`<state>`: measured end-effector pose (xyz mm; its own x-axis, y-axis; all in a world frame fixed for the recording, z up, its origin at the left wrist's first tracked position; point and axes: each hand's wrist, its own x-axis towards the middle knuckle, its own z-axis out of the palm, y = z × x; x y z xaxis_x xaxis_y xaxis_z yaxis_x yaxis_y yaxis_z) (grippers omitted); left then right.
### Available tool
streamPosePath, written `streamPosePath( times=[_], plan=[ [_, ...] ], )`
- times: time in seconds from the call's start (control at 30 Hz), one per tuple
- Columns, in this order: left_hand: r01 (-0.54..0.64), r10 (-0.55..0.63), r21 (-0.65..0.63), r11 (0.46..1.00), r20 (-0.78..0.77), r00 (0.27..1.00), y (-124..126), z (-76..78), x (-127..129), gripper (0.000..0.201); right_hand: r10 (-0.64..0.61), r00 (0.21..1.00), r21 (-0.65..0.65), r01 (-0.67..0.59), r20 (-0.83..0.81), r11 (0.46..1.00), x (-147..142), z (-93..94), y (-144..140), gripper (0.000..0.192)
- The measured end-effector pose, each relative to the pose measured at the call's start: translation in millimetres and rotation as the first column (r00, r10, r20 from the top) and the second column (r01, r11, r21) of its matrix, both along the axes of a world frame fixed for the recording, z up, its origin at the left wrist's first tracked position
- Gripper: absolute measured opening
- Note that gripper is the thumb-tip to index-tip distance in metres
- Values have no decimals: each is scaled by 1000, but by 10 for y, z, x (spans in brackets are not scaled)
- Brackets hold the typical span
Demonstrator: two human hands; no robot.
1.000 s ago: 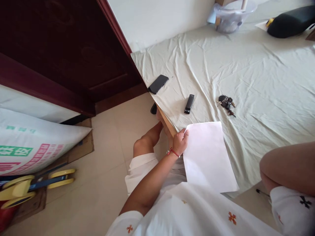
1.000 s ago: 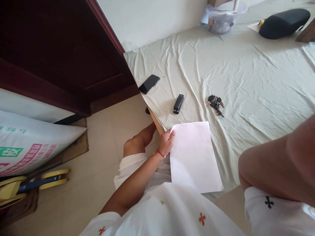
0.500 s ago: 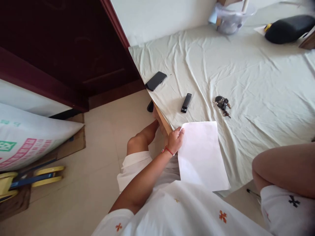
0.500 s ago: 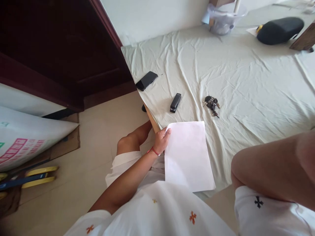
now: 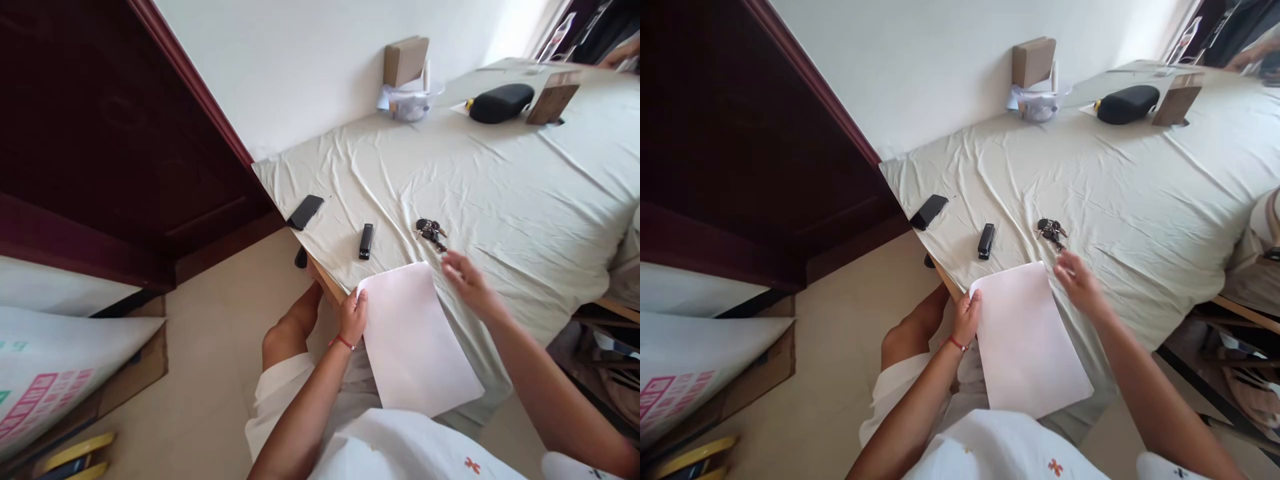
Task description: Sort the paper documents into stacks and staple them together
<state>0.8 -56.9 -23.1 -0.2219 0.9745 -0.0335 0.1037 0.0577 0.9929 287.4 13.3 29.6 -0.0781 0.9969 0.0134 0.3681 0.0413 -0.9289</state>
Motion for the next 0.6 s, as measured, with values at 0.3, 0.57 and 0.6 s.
streamPosePath(
  times=[0.3, 0.57, 0.6],
  plan=[
    [-31, 70, -91, 995, 458, 886, 106, -14, -26, 58, 95, 943, -327, -203, -317, 923, -13, -278, -544, 71],
    [5, -22, 42, 999, 403, 915, 87, 366, -201, 51, 217, 859, -365, -409, -464, 836, -116, -208, -519, 59],
    [20, -44, 66, 998, 380, 924, 99, 446, -219, 50, 216, 854, -391, -424, -474, 817, -125, -201, -521, 54]
  ],
)
